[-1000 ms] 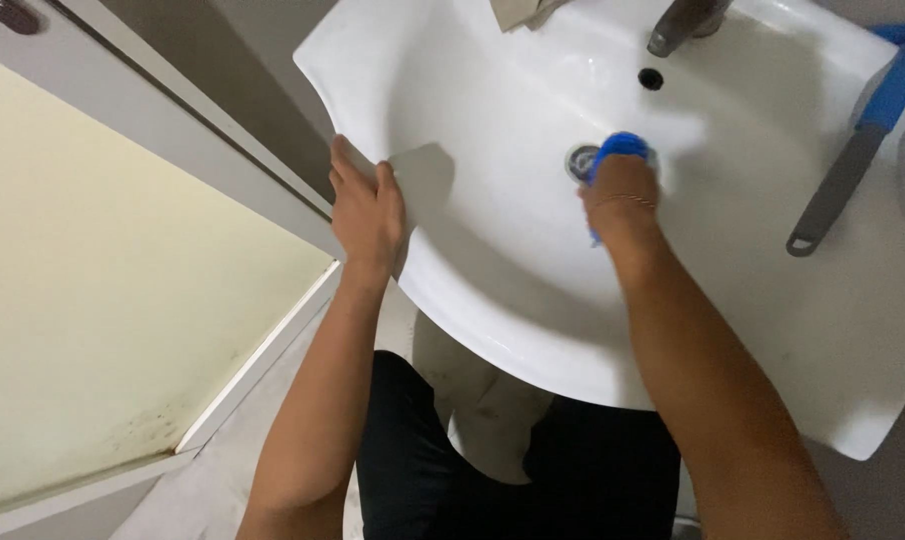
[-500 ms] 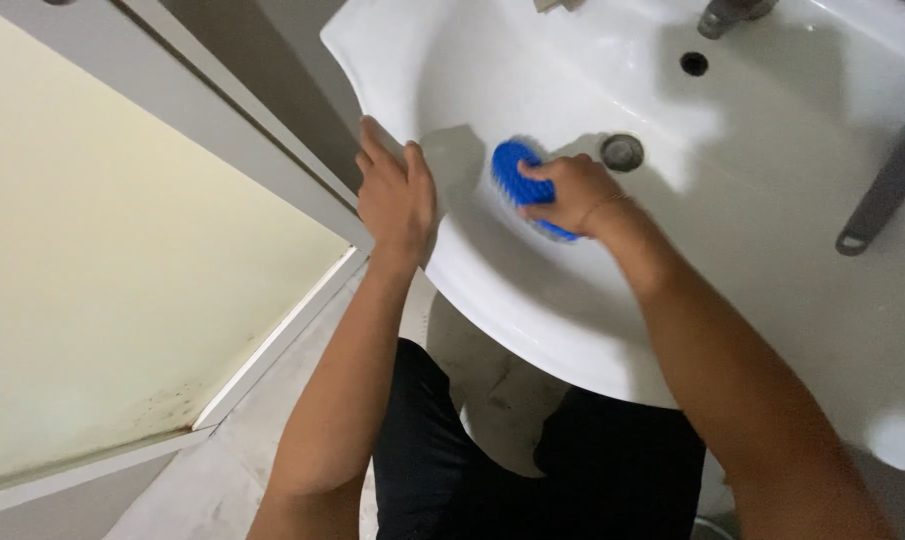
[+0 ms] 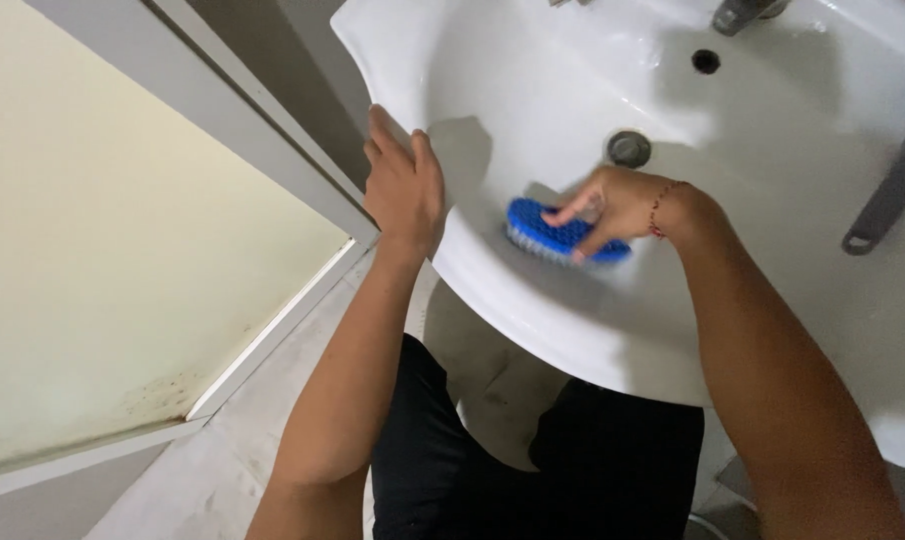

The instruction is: The person scrubs a white bathroom sink using a blue scrubbing brush. They clean the basin, the faucet, and the surrounding countertop area in a continuous motion.

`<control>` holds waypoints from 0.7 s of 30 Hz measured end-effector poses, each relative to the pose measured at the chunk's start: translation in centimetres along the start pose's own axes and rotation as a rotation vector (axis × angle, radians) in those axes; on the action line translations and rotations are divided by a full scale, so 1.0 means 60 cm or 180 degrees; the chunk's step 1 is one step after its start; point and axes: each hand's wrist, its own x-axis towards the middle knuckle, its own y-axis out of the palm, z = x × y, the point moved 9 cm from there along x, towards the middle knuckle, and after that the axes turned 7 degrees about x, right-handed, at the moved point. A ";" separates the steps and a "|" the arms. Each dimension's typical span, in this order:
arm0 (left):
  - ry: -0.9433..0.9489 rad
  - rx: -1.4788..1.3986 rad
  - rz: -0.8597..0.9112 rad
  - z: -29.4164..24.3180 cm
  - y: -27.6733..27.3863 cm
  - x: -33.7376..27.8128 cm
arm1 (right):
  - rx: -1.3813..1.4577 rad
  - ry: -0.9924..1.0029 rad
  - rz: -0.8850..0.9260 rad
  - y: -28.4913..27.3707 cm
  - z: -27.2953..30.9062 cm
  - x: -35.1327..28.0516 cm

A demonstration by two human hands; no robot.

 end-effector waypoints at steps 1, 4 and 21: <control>0.0007 -0.0029 0.0049 -0.006 -0.006 -0.003 | 0.0114 -0.0307 -0.0276 -0.006 0.013 0.013; 0.0030 -0.0147 0.0045 -0.017 -0.011 -0.011 | 0.0344 -0.0709 -0.0991 -0.015 0.000 0.108; 0.0276 -0.0280 -0.0167 -0.038 -0.040 -0.027 | -0.1178 -0.0288 -0.2191 -0.163 -0.105 0.203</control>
